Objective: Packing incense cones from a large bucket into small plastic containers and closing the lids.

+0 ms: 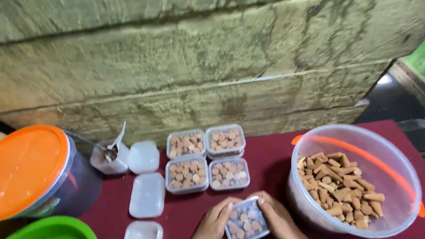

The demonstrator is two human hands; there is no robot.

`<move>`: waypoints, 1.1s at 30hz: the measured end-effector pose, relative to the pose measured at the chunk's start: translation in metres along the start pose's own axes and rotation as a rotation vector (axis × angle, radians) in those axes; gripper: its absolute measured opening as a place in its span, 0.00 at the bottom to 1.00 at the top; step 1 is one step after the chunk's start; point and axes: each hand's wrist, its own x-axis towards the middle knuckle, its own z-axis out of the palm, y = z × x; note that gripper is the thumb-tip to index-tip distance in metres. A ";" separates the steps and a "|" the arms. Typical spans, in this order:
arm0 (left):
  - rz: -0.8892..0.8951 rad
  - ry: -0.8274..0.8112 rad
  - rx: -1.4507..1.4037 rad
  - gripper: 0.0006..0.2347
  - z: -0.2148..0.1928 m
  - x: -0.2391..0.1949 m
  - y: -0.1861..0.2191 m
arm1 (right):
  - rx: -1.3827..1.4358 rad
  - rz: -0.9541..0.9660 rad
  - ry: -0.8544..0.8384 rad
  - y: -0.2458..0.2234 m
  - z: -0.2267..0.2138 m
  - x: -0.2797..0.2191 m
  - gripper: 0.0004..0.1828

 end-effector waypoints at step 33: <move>-0.047 -0.010 -0.186 0.20 0.000 -0.016 0.024 | 0.050 -0.083 0.057 -0.007 0.000 -0.013 0.27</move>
